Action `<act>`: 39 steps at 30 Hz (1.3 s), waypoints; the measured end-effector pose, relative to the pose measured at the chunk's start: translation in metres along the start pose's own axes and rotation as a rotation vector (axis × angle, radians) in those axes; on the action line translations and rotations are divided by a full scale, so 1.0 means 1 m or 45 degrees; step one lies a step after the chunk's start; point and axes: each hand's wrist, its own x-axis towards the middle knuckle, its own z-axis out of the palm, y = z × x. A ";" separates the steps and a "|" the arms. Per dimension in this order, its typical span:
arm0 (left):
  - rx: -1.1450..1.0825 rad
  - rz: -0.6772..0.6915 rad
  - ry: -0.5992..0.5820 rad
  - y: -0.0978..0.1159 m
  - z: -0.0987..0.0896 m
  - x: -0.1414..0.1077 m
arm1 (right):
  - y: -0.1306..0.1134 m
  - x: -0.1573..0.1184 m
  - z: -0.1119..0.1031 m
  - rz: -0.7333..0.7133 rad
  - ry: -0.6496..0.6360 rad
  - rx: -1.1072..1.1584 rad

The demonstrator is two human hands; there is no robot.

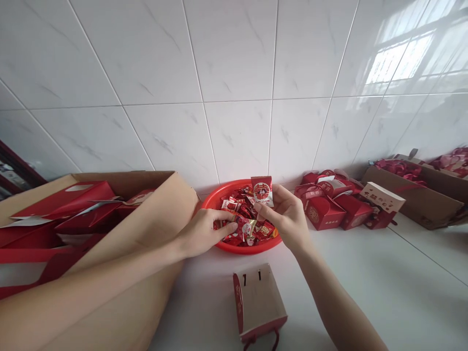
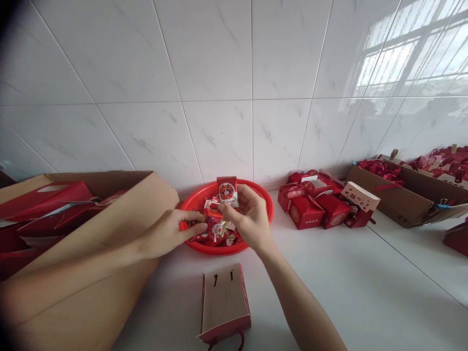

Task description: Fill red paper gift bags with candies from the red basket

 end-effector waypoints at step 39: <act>0.275 0.033 0.163 -0.002 -0.008 0.005 | 0.083 0.036 -0.054 0.569 -0.957 -1.646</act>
